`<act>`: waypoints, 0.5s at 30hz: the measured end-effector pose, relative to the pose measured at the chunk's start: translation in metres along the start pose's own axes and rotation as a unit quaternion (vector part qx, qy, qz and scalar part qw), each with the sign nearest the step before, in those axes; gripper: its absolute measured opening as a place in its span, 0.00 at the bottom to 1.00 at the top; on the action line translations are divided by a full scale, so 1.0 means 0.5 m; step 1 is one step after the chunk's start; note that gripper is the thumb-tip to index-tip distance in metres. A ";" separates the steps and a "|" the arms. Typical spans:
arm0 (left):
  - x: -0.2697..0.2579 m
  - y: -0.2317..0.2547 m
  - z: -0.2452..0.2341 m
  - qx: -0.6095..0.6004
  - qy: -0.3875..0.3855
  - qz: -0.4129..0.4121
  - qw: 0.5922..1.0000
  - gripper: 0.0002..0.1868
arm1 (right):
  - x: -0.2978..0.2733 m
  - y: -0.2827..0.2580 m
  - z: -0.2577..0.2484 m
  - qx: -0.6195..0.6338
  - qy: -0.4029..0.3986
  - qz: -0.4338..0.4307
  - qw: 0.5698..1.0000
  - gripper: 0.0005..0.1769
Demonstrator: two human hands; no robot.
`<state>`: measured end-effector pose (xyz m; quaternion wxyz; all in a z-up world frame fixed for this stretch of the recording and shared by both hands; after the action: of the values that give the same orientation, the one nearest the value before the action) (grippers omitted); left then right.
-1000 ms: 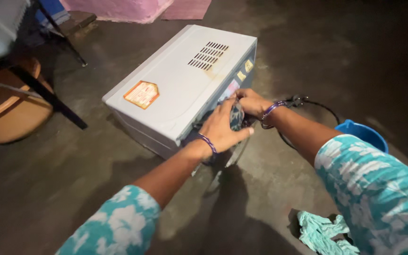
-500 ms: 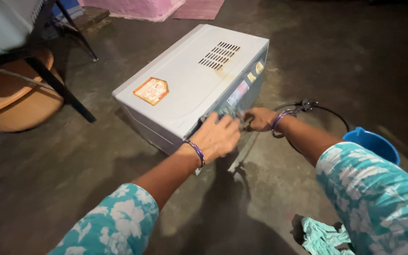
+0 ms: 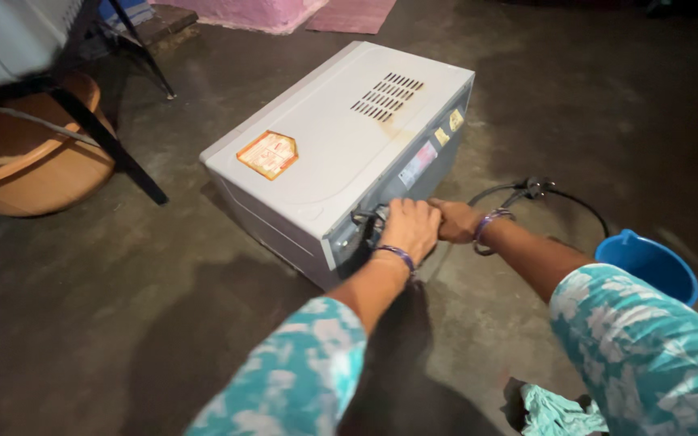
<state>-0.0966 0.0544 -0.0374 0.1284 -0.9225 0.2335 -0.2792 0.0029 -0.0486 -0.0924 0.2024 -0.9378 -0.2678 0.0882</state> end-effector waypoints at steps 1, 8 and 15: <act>0.011 0.014 0.015 -0.003 0.005 -0.015 1.000 0.12 | 0.003 0.019 -0.003 0.004 0.011 -0.001 1.000 0.31; -0.037 -0.013 -0.050 0.036 0.059 0.109 0.992 0.13 | 0.004 0.032 -0.003 -0.040 -0.070 -0.029 0.996 0.33; -0.150 -0.093 -0.183 0.121 0.112 0.276 0.947 0.21 | 0.010 -0.086 -0.013 -0.100 -0.087 -0.008 0.991 0.21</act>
<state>-0.1876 0.1222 0.0196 0.2840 -0.7625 0.4563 -0.3602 -0.0114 -0.0146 -0.0684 0.0844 -0.9399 -0.2996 0.1406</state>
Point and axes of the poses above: each hand's wrist, its own x-axis towards the middle knuckle, its own z-axis out of the palm, y = z × x, the point moved 6 cm from there along x, towards the middle knuckle
